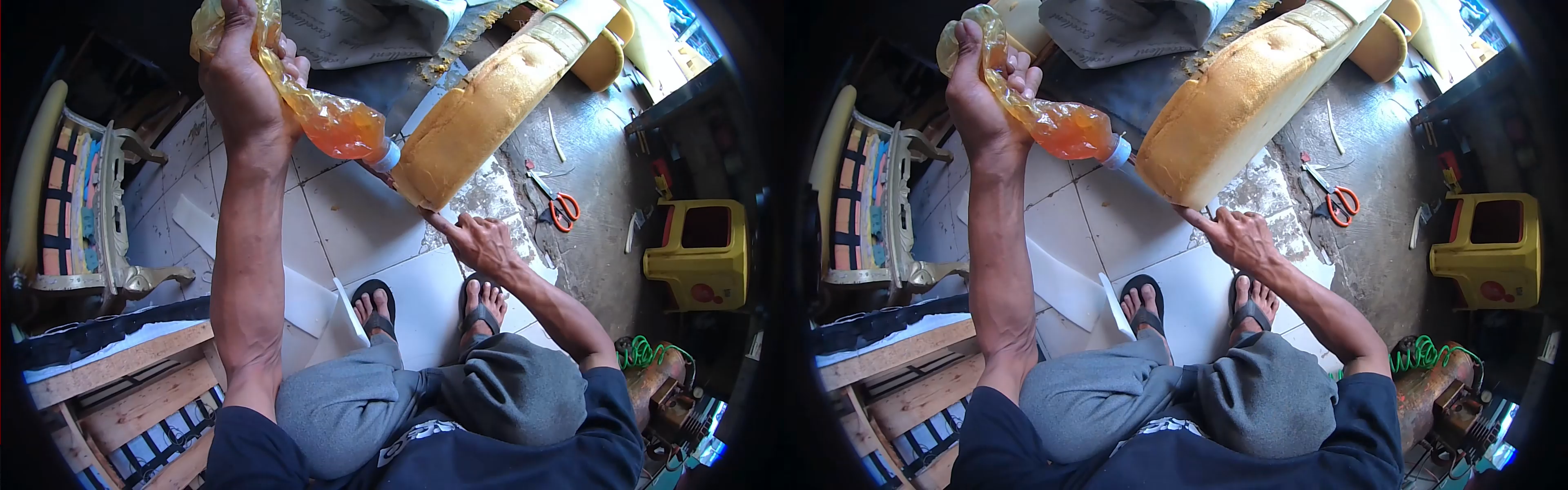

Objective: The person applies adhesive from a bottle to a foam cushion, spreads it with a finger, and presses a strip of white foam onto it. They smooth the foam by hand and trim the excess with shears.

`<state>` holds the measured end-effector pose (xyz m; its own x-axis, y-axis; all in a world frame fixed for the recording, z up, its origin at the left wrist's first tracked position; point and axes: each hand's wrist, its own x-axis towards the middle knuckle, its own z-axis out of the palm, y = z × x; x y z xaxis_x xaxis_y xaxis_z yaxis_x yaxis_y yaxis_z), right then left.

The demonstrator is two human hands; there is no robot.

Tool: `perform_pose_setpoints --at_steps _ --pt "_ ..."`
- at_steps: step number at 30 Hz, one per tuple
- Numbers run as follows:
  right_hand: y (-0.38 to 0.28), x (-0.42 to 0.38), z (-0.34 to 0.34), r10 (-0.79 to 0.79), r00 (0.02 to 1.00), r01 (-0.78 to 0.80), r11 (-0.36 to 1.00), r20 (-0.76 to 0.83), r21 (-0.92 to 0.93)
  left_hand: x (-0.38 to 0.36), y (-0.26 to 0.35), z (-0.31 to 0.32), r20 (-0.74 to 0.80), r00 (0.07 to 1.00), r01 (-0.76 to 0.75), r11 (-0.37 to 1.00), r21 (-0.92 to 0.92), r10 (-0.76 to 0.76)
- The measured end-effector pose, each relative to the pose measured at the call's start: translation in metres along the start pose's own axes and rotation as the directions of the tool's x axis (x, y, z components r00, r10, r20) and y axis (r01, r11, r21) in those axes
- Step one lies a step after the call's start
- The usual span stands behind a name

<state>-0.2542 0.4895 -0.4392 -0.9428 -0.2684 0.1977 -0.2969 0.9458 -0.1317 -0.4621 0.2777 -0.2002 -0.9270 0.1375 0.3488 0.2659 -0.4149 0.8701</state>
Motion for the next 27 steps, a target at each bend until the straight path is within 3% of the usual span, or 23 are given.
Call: perform_pose_setpoints --at_steps 7,9,13,15,17,18,20,21,22,24,25,27 --pt "0.03 -0.021 0.094 0.019 0.978 0.02 0.983 0.208 -0.182 0.001 0.001 -0.001 0.013 1.0 0.02 0.999 -0.05 -0.02" --pt "0.028 -0.023 0.114 0.05 0.962 0.001 0.982 0.268 -0.186 -0.002 -0.002 0.002 -0.128 0.992 -0.002 0.99 -0.139 -0.016" --pt "0.006 -0.014 0.11 0.233 0.867 -0.302 0.949 0.441 0.093 -0.003 0.001 -0.002 -0.148 0.989 -0.003 0.992 -0.127 -0.016" --pt "-0.015 -0.002 0.075 0.173 0.866 -0.297 0.933 0.47 0.205 -0.004 -0.001 -0.003 -0.158 0.987 -0.02 0.991 -0.129 -0.001" --pt "-0.034 0.012 0.038 0.123 0.858 -0.446 0.659 0.498 0.605 0.002 0.002 -0.014 -0.081 0.997 0.001 0.994 -0.112 -0.01" --pt "-0.047 0.022 0.004 0.073 0.855 -0.499 0.39 0.514 0.774 0.004 0.003 -0.018 -0.002 1.0 0.022 0.996 -0.088 -0.023" --pt "-0.059 0.034 -0.05 -0.075 0.831 -0.557 -0.108 0.552 0.823 0.004 0.003 -0.02 -0.015 0.999 0.028 0.993 -0.112 -0.03" --pt "-0.062 0.037 -0.069 -0.134 0.837 -0.542 -0.349 0.531 0.765 0.004 0.003 -0.02 -0.025 0.999 0.038 0.991 -0.131 -0.041" --pt "-0.064 0.042 -0.086 -0.127 0.841 -0.535 -0.349 0.526 0.77 0.003 0.003 -0.022 -0.009 0.999 0.051 0.989 -0.139 -0.053" --pt "-0.067 0.048 -0.108 -0.177 0.898 -0.42 -0.616 0.402 0.666 0.001 0.006 -0.017 -0.015 0.998 0.057 0.989 -0.134 -0.06" --pt "-0.069 0.05 -0.111 -0.174 0.9 -0.417 -0.614 0.401 0.67 0.0 0.007 -0.015 -0.031 0.997 0.063 0.99 -0.126 -0.067" --pt "-0.074 0.055 -0.114 -0.215 0.934 -0.343 -0.764 0.285 0.546 -0.003 0.009 -0.017 0.018 0.996 0.094 0.988 -0.119 -0.093"
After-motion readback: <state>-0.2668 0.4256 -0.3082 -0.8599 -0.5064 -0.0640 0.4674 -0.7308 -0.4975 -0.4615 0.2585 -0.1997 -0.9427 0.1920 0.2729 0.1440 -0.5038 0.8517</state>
